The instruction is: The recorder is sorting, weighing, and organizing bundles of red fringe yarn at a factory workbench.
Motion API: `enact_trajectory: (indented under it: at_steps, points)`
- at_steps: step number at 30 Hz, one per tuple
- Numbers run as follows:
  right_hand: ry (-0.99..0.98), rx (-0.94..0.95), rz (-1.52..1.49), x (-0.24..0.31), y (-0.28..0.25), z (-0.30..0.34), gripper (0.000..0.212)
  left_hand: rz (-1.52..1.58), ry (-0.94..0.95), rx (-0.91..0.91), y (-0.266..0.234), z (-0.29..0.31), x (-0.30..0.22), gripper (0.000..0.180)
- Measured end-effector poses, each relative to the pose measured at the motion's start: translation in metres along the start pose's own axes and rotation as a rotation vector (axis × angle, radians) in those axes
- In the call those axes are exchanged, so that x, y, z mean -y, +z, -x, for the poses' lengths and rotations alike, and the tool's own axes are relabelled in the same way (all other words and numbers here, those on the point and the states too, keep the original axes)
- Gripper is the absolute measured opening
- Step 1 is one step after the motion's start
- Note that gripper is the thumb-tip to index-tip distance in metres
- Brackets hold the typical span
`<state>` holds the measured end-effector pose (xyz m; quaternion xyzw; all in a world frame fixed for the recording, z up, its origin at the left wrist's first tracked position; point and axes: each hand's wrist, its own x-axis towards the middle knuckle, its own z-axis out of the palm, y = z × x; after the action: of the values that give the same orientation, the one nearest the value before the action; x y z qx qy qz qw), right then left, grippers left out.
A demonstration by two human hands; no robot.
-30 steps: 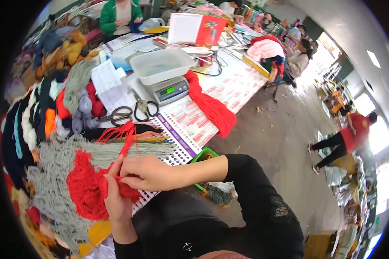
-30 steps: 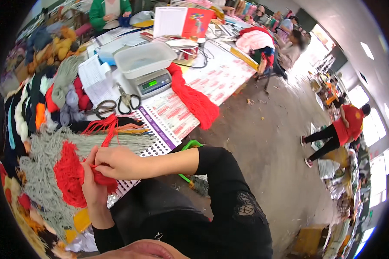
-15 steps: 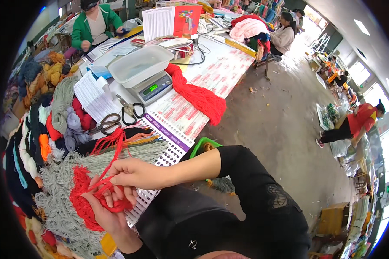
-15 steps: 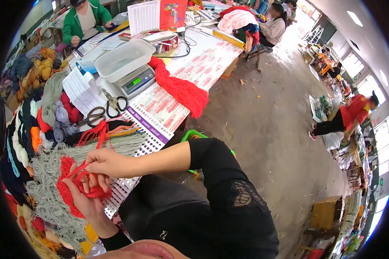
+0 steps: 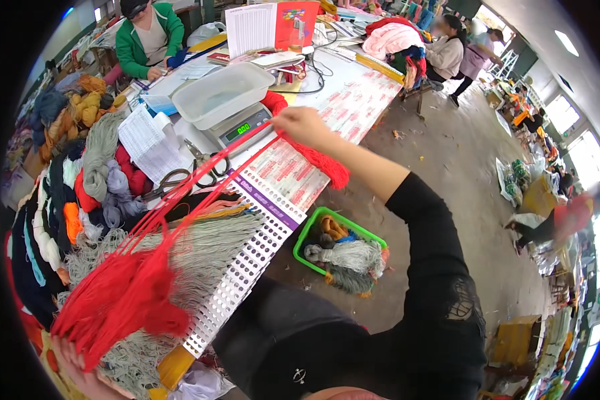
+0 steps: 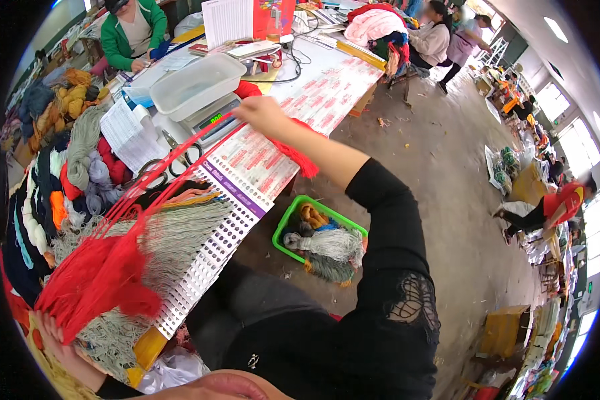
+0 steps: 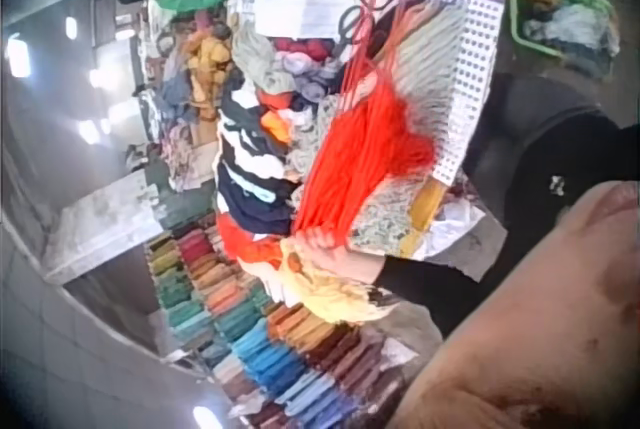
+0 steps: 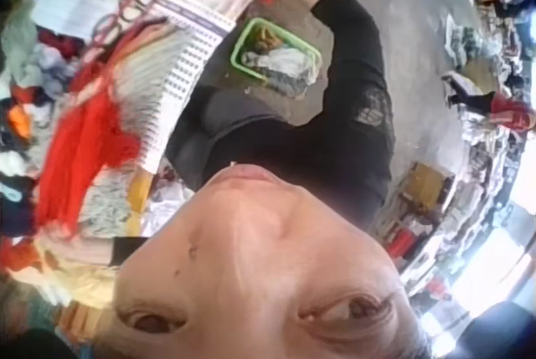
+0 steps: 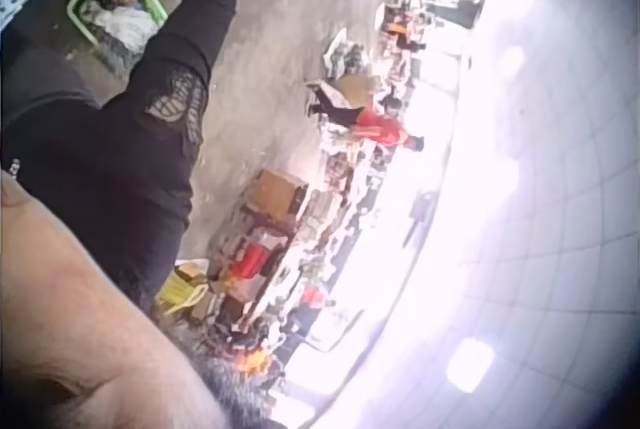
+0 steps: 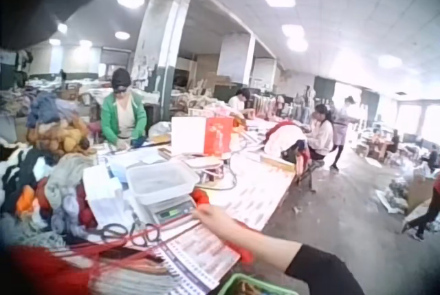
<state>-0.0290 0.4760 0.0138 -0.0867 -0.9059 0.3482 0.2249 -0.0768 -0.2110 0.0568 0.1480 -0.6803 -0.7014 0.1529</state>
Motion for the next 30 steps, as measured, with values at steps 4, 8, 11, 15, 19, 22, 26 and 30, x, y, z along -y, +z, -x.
enact_trajectory:
  at_steps: [4,8,11,15,19,22,26,30]
  points:
    - [-0.012,-0.097,0.196,-0.086,-0.010,-0.053,0.026,-0.182,0.160,-0.153,-0.136,-0.085,0.002,0.049]
    - [0.026,-0.082,1.018,-0.202,-0.157,-0.048,0.028,-0.137,0.141,0.115,-0.151,-0.139,0.030,0.047]
    - [0.401,-0.061,0.340,-0.147,-0.128,-0.059,0.027,-0.143,0.202,0.258,-0.209,-0.146,-0.007,0.045]
    - [0.162,0.371,-0.494,0.007,-0.064,-0.083,0.028,0.704,0.073,0.571,-0.158,-0.080,-0.018,0.046]
    - [-0.066,0.234,-0.754,0.096,-0.088,-0.144,0.022,0.994,-0.275,0.753,0.085,0.042,0.019,0.048]
    - [-0.222,0.139,-0.793,0.102,-0.114,-0.220,0.023,0.978,-0.313,0.794,0.120,0.079,0.029,0.046]
    - [-0.271,-0.181,-0.566,0.120,-0.160,-0.266,0.030,1.011,-0.334,0.733,0.121,0.094,0.037,0.048]
    - [-0.285,-0.355,-0.504,0.139,-0.171,-0.272,0.034,0.994,-0.332,0.665,0.113,0.103,0.030,0.049]
